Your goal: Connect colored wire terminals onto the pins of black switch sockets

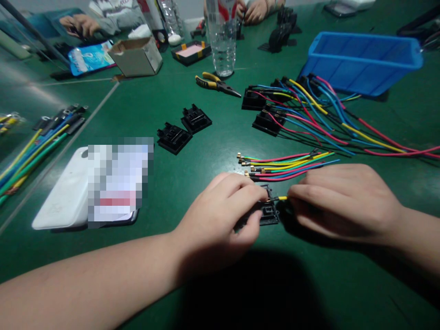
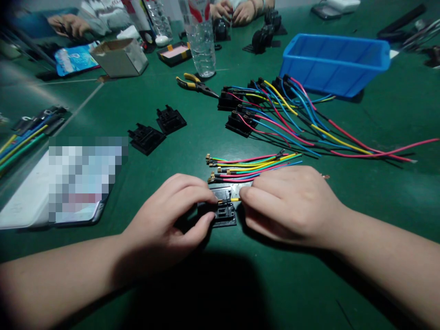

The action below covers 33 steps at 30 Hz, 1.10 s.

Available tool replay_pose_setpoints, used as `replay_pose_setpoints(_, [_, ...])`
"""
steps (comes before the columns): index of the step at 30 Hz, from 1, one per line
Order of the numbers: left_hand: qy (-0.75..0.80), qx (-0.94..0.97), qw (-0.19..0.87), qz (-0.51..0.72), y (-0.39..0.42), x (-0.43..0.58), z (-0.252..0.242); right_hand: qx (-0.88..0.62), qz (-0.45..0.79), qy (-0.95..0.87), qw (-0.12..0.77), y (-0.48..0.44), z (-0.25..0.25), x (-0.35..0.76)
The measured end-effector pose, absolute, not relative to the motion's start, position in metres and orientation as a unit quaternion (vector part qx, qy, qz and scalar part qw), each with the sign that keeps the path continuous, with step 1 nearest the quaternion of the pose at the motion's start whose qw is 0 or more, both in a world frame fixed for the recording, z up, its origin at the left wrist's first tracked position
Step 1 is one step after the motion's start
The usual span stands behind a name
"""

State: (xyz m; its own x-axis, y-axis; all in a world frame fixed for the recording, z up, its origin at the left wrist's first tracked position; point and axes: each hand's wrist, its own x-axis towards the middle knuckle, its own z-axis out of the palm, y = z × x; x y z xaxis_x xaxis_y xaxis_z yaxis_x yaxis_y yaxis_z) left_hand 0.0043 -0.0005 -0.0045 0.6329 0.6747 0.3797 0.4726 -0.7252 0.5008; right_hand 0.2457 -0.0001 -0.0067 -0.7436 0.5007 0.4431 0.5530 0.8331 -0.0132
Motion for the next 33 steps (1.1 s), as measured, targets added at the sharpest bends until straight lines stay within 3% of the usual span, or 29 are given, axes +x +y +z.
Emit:
replay_pose_setpoints(16, [0.309, 0.893, 0.173, 0.278, -0.0010, 0.0046, -0.0040, -0.246, -0.057, -0.944, 0.213, 0.0007, -0.0073, 0.2445])
replay_pose_setpoints(33, [0.297, 0.901, 0.181, 0.260, 0.0005, 0.0026, -0.0043, -0.252, 0.059, -0.937, 0.235, -0.0007, -0.0102, 0.2474])
